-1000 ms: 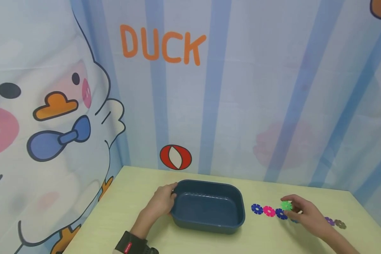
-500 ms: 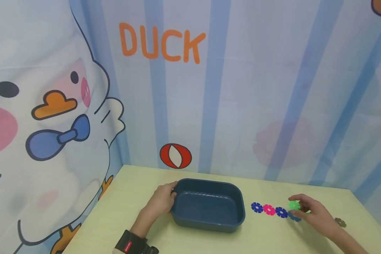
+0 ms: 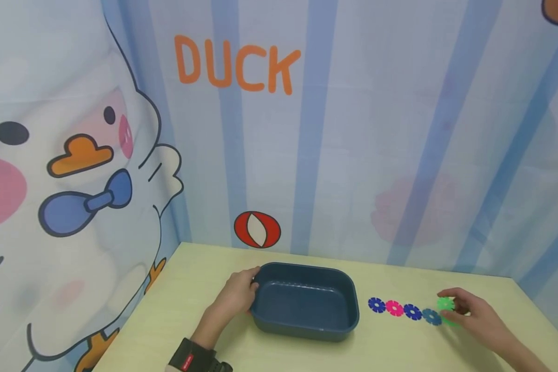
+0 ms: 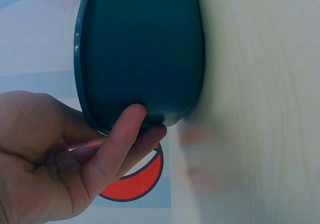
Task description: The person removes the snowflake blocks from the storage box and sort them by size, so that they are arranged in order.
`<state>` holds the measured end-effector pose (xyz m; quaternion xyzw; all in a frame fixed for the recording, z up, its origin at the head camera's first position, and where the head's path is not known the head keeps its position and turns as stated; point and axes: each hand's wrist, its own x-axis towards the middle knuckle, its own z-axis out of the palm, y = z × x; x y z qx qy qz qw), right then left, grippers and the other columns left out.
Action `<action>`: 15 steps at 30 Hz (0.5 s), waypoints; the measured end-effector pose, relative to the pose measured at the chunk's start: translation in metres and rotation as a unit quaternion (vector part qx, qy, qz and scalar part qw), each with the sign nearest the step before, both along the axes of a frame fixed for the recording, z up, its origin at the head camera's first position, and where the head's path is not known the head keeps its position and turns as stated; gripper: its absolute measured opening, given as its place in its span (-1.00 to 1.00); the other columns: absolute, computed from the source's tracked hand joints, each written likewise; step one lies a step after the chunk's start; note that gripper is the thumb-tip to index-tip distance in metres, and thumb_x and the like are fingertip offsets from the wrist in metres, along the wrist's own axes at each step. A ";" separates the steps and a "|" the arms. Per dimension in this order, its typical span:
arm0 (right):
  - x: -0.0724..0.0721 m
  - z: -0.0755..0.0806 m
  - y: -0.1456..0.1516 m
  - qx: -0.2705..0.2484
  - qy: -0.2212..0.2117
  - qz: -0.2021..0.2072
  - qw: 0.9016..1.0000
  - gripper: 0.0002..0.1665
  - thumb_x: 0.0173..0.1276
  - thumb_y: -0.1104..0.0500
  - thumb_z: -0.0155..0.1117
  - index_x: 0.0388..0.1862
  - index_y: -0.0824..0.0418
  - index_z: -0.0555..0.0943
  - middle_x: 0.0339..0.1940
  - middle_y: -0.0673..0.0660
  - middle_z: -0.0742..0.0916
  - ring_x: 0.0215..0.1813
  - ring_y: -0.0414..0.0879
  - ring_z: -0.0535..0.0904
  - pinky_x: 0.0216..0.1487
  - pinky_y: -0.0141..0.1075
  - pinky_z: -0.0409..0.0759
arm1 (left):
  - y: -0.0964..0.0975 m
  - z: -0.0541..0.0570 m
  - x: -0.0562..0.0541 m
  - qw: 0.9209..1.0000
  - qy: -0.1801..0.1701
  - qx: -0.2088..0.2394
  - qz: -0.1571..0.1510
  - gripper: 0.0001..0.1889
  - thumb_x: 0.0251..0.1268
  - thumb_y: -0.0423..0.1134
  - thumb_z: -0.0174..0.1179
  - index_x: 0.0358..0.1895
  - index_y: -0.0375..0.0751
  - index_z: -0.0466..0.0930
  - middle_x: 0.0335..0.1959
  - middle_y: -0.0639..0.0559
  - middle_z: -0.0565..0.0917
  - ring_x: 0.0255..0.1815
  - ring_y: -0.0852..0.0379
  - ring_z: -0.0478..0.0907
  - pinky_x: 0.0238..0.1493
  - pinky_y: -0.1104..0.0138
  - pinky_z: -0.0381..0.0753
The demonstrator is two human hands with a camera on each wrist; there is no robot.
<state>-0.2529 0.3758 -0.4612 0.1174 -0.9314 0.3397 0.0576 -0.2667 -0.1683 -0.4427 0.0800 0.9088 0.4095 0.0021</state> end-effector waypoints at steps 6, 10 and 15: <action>0.000 -0.003 0.014 0.018 0.018 -0.013 1.000 -0.54 0.44 0.26 0.44 0.25 0.40 0.60 -0.39 -0.03 0.57 -0.39 -0.28 0.45 -0.37 -0.36 0.41 | 0.000 -0.001 0.000 1.000 0.000 0.001 0.000 -0.48 0.60 -0.50 0.07 0.55 -0.46 0.33 0.33 -0.53 0.57 -0.68 0.11 0.69 -0.63 0.33 0.70; 0.000 -0.004 0.024 0.036 0.027 -0.020 0.999 -0.55 0.45 0.27 0.42 0.25 0.39 0.60 -0.45 -0.04 0.51 -0.42 -0.28 0.38 -0.37 -0.37 0.32 | 0.000 -0.001 0.000 1.000 0.002 -0.002 0.002 -0.48 0.60 -0.50 0.08 0.55 -0.46 0.34 0.34 -0.52 0.57 -0.69 0.11 0.69 -0.62 0.33 0.69; 0.001 -0.004 0.038 0.030 0.022 -0.003 0.999 -0.57 0.52 0.30 0.34 0.27 0.45 0.54 -0.54 0.00 0.46 -0.49 -0.22 0.33 -0.43 -0.32 0.23 | 0.000 0.000 0.000 1.000 0.001 -0.001 0.002 -0.48 0.60 -0.50 0.07 0.55 -0.45 0.34 0.36 -0.51 0.55 -0.69 0.12 0.68 -0.63 0.33 0.69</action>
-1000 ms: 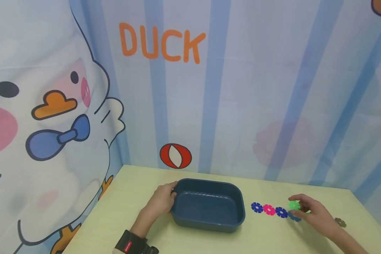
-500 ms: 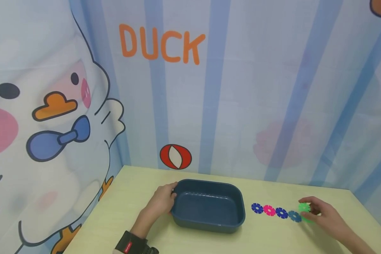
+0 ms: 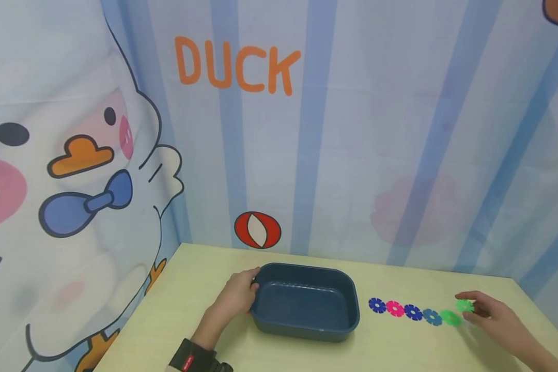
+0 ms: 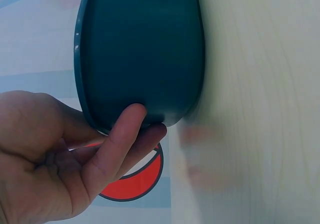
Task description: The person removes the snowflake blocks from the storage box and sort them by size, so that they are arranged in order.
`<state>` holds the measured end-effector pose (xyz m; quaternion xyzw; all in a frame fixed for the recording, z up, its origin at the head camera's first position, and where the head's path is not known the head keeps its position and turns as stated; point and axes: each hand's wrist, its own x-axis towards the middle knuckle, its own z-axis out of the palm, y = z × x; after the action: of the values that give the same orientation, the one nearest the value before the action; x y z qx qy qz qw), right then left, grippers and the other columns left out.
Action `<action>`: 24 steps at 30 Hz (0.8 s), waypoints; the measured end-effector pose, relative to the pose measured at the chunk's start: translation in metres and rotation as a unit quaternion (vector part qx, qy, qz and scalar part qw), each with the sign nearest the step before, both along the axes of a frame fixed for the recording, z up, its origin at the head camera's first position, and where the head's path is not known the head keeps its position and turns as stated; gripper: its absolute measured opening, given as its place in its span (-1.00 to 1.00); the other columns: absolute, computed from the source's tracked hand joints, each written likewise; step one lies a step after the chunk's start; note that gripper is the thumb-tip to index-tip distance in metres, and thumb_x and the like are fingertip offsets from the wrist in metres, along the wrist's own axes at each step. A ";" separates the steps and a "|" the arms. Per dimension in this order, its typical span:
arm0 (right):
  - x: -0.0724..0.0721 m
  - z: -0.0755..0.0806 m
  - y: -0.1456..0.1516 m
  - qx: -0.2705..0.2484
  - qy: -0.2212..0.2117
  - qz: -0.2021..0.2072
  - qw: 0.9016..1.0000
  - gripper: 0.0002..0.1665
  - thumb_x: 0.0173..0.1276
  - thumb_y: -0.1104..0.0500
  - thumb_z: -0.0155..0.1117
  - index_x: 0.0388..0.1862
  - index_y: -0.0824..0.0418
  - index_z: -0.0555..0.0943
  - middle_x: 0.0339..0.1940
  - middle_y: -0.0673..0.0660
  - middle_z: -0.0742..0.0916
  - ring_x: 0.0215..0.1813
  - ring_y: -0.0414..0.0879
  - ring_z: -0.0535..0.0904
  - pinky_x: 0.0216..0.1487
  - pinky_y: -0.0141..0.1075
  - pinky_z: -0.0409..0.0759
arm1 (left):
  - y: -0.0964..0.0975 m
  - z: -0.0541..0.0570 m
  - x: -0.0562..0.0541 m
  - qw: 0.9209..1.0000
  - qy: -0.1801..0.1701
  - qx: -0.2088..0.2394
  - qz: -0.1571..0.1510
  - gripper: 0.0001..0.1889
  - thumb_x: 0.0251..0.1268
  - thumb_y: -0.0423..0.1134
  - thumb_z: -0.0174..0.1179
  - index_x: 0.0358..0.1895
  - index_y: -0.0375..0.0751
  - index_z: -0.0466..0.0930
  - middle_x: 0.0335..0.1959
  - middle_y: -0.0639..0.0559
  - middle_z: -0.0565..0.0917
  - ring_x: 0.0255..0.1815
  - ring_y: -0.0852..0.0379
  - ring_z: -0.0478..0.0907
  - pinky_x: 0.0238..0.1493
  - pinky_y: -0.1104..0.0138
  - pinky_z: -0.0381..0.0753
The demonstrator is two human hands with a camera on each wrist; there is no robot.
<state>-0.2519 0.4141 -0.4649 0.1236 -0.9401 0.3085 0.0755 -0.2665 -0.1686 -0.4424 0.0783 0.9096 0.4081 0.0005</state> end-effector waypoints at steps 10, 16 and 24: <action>0.000 0.001 0.024 0.027 -0.055 -0.055 0.997 -0.48 0.59 0.21 0.27 0.40 0.44 0.47 -0.59 0.03 0.52 -0.55 -0.18 0.33 -0.48 -0.28 0.29 | 0.001 0.001 0.000 1.000 0.000 -0.001 0.002 -0.48 0.60 -0.49 0.08 0.55 -0.44 0.34 0.39 -0.50 0.53 -0.69 0.12 0.67 -0.64 0.33 0.68; -0.002 -0.004 0.046 0.032 -0.076 -0.074 0.994 -0.43 0.64 0.14 0.22 0.43 0.49 0.42 -0.56 0.05 0.58 -0.53 -0.16 0.40 -0.46 -0.29 0.37 | 0.001 0.001 0.001 1.000 0.003 -0.001 0.000 -0.48 0.59 -0.50 0.08 0.55 -0.45 0.34 0.39 -0.51 0.53 -0.70 0.12 0.67 -0.65 0.33 0.68; -0.003 -0.002 0.067 0.048 -0.139 -0.084 0.986 -0.32 0.65 0.10 0.18 0.46 0.59 0.32 -0.10 0.25 0.77 -0.18 0.02 0.68 -0.19 -0.05 0.68 | 0.001 0.003 0.002 1.000 0.000 0.001 -0.001 -0.48 0.60 -0.50 0.08 0.55 -0.45 0.33 0.39 -0.52 0.53 -0.68 0.12 0.69 -0.64 0.33 0.69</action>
<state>-0.2547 0.4810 -0.4669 0.0032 -0.9623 0.2696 -0.0360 -0.2649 -0.1677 -0.4399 0.0791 0.9092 0.4088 0.0005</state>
